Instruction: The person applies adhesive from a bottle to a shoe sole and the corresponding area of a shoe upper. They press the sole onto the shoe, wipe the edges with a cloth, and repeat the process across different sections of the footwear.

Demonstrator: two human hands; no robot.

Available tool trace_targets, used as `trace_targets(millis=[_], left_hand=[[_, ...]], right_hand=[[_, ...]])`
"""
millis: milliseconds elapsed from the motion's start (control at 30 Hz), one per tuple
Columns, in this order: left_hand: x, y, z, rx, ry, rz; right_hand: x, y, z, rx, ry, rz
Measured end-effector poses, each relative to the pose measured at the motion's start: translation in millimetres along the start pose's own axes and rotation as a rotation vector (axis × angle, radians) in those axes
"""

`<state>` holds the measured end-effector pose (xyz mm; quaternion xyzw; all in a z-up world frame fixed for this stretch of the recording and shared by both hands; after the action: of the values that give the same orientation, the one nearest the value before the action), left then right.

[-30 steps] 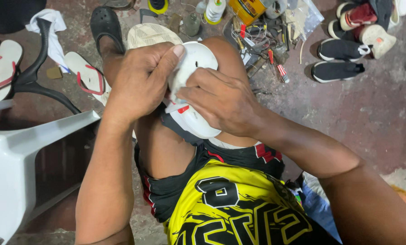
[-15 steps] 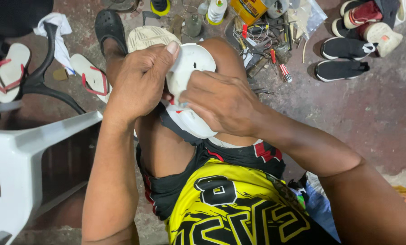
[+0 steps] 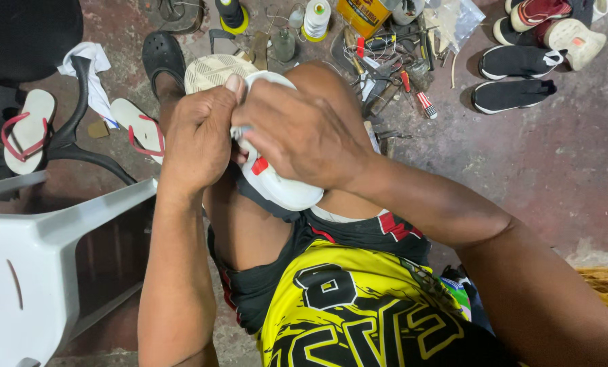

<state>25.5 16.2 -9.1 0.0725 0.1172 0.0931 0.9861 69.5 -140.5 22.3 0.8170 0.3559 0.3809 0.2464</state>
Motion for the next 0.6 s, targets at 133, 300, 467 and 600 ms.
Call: trace_targets(millis=[133, 300, 467, 600], left_hand=[[0, 2, -6, 0.000, -0.047, -0.019], [-2, 1, -2, 0.141, -0.194, 0.027], [-9, -1, 1, 0.047, -0.135, 0.028], [-7, -3, 0, -0.009, -0.077, -0.016]], right_hand=[[-9, 3, -7, 0.015, 0.029, -0.145], [-5, -1, -2, -0.026, 0.076, -0.054], [-20, 9, -2, 0.021, 0.086, -0.222], [-18, 36, 7, 0.130, -0.015, -0.098]])
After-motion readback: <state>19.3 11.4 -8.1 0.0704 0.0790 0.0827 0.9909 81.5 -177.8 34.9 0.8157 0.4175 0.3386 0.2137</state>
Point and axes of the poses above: each hand's wrist, its own x-axis towards the middle knuckle, its own y-axis out of the back of the hand, z = x × y, the point moved 4 cm from there along x, towards the middle knuckle, and after that the axes turned 3 degrees about -y, right-handed, at the moved point
